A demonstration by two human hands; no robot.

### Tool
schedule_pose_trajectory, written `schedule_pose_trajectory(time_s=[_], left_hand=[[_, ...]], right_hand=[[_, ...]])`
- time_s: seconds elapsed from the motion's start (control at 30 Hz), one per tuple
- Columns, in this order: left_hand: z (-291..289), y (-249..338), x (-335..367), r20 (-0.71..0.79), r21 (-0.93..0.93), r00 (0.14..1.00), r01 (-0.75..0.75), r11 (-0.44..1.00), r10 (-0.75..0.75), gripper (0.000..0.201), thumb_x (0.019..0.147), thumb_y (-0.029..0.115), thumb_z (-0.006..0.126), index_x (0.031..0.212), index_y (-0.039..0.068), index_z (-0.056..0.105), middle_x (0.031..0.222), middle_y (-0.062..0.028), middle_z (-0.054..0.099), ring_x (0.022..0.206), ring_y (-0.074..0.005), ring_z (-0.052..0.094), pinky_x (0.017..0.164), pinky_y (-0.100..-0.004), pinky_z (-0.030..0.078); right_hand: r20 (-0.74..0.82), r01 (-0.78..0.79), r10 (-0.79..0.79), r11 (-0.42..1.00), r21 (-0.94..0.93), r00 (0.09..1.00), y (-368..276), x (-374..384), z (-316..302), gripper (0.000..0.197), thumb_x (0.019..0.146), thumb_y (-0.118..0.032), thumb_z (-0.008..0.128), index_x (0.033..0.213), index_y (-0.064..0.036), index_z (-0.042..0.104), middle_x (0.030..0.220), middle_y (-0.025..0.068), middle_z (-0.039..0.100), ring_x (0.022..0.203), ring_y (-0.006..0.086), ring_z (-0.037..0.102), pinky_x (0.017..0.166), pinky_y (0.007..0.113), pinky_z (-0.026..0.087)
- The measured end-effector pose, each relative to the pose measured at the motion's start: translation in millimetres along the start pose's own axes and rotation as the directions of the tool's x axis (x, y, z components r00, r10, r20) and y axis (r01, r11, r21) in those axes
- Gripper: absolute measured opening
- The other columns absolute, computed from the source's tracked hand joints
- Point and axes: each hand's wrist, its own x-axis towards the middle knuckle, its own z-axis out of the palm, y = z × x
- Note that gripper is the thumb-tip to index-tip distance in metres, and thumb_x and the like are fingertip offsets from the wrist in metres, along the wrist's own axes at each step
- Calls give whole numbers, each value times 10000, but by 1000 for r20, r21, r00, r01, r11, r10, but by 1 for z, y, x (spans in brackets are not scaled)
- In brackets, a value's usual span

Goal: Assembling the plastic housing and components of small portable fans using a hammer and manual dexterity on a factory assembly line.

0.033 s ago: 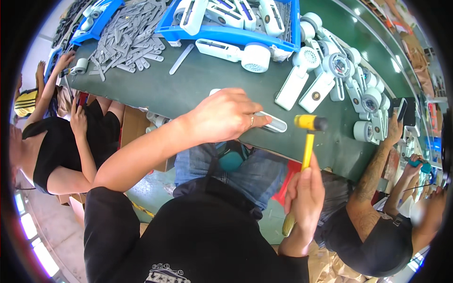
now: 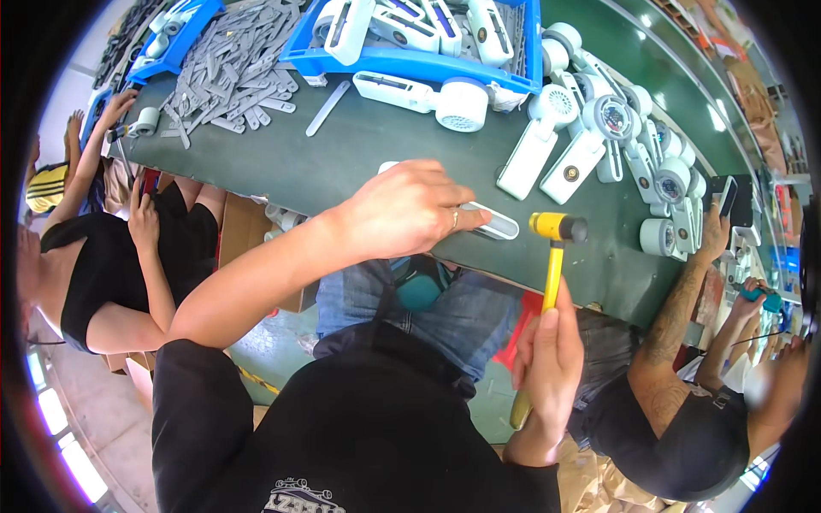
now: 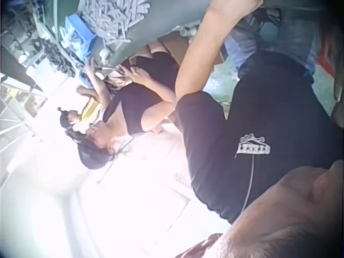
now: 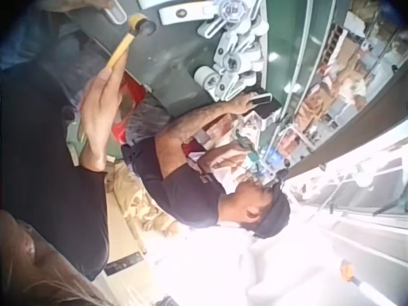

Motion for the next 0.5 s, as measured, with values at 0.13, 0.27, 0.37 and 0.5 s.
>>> schedule_pose_trajectory(time_s=[0.13, 0.27, 0.37, 0.5], left_hand=[[3, 0, 2, 5, -13, 1000, -6, 1000, 6, 296, 808, 94, 808, 1103, 109, 824, 1046, -72, 781, 802, -238, 705, 742, -356, 564], [5, 1, 1, -38, -15, 999, -5, 1000, 4, 297, 816, 116, 777, 1110, 116, 822, 987, -52, 760, 792, -232, 693, 739, -360, 537], [4, 2, 2, -38, -14, 999, -6, 1000, 5, 285, 838, 148, 745, 1112, 119, 818, 928, -31, 740, 789, -228, 688, 740, -367, 517], [6, 0, 1, -63, -37, 998, 14, 999, -17, 265, 844, 161, 753, 1098, 120, 818, 904, -27, 729, 778, -233, 684, 733, -374, 515]], right_hand=[[-48, 10, -7, 998, 54, 999, 5, -12, 10, 511, 1156, -165, 436, 1655, -75, 374, 651, -43, 446, 524, 26, 424, 458, 211, 364], [-2, 9, -9, 1000, -22, 1000, 6, -9, 7, 522, 1148, -136, 456, 1658, -72, 367, 670, -49, 442, 556, 30, 397, 509, 228, 350], [-34, 50, -56, 988, -148, 998, 16, -2, 9, 523, 1142, -111, 443, 1656, -56, 364, 672, -25, 465, 579, 36, 436, 528, 237, 377], [-38, 149, -148, 989, 12, 988, 5, -19, 4, 528, 1138, -147, 470, 1650, -66, 367, 666, 20, 500, 566, 83, 478, 546, 283, 433]])
